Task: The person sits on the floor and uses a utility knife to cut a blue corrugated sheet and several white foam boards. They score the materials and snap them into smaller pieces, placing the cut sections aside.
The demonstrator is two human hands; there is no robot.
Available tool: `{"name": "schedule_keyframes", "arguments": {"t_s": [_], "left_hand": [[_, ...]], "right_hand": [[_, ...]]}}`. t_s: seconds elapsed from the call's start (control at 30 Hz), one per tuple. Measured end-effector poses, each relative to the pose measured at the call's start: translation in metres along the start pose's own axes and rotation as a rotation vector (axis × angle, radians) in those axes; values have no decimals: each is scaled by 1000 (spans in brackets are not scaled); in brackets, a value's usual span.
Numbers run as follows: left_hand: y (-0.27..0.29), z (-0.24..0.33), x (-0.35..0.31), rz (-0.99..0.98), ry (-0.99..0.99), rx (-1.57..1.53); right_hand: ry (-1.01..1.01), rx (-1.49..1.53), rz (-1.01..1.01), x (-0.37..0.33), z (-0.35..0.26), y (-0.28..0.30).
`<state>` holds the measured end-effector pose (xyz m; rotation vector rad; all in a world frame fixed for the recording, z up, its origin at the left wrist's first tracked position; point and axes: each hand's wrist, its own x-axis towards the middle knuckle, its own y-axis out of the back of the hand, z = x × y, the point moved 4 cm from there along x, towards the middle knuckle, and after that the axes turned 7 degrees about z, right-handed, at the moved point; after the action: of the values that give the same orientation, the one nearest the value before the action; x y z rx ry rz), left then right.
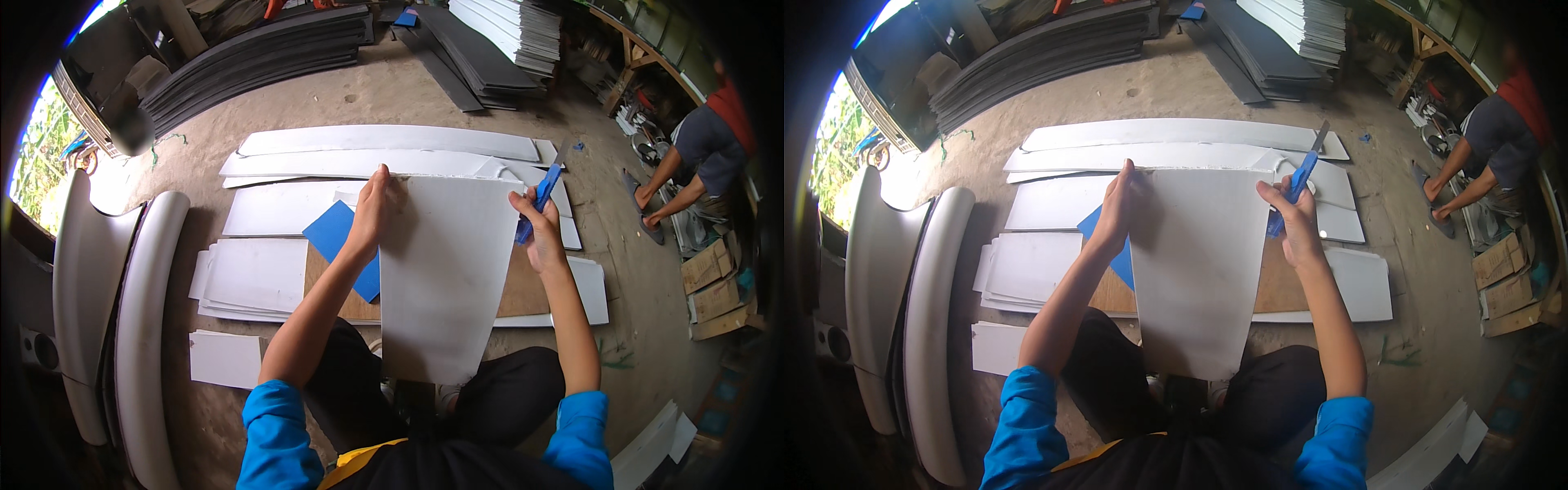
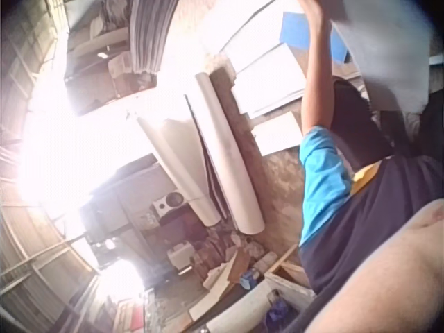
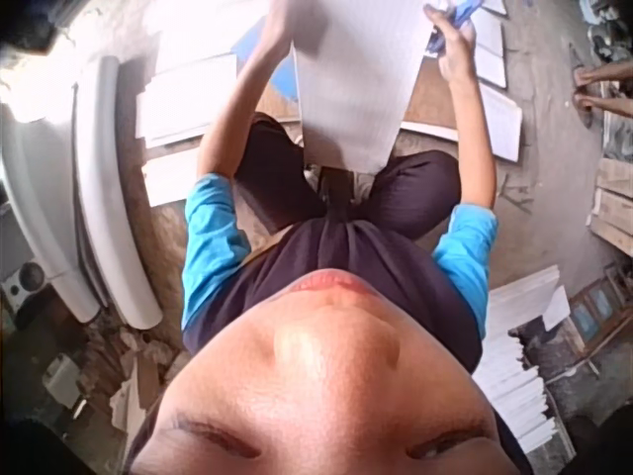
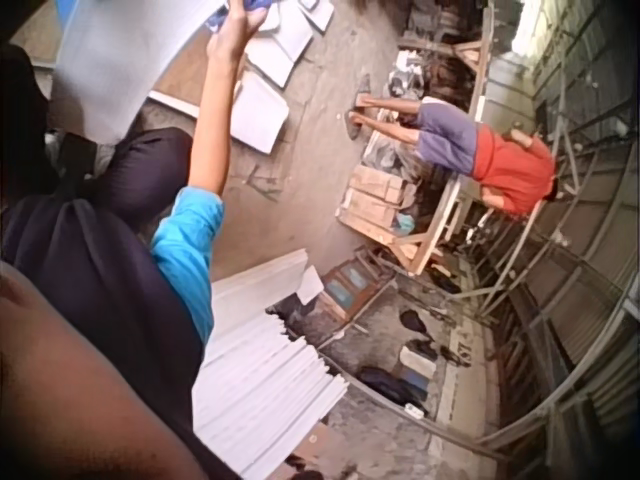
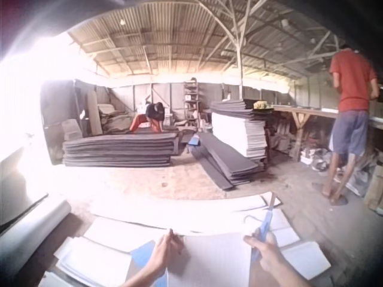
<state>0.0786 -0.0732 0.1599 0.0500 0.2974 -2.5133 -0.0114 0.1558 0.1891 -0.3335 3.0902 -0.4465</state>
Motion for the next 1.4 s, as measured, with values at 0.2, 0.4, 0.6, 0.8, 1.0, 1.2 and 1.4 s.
{"name": "schedule_keyframes", "arguments": {"t_s": [0.2, 0.4, 0.6, 0.8, 1.0, 1.2, 1.4], "left_hand": [[-4, -11, 14, 259, -557, 549], [-37, 1, -15, -118, -608, 695], [-58, -14, -26, -317, -645, 644], [-65, -4, -41, -225, -737, 643], [-66, 17, -46, -313, -422, 603], [-66, 25, -68, -116, -979, 728], [-85, -2, -73, -213, -1095, 1084]], "right_hand": [[203, -149, 81, 11, 7, -8], [327, -300, 123, 4, 4, -18], [308, -381, 1, -6, 15, -33], [291, -388, -141, -19, 15, -44], [221, -467, -184, -22, 9, -38], [-45, -208, -157, -10, 7, -25], [-175, -32, -141, -9, 17, -22]]}}
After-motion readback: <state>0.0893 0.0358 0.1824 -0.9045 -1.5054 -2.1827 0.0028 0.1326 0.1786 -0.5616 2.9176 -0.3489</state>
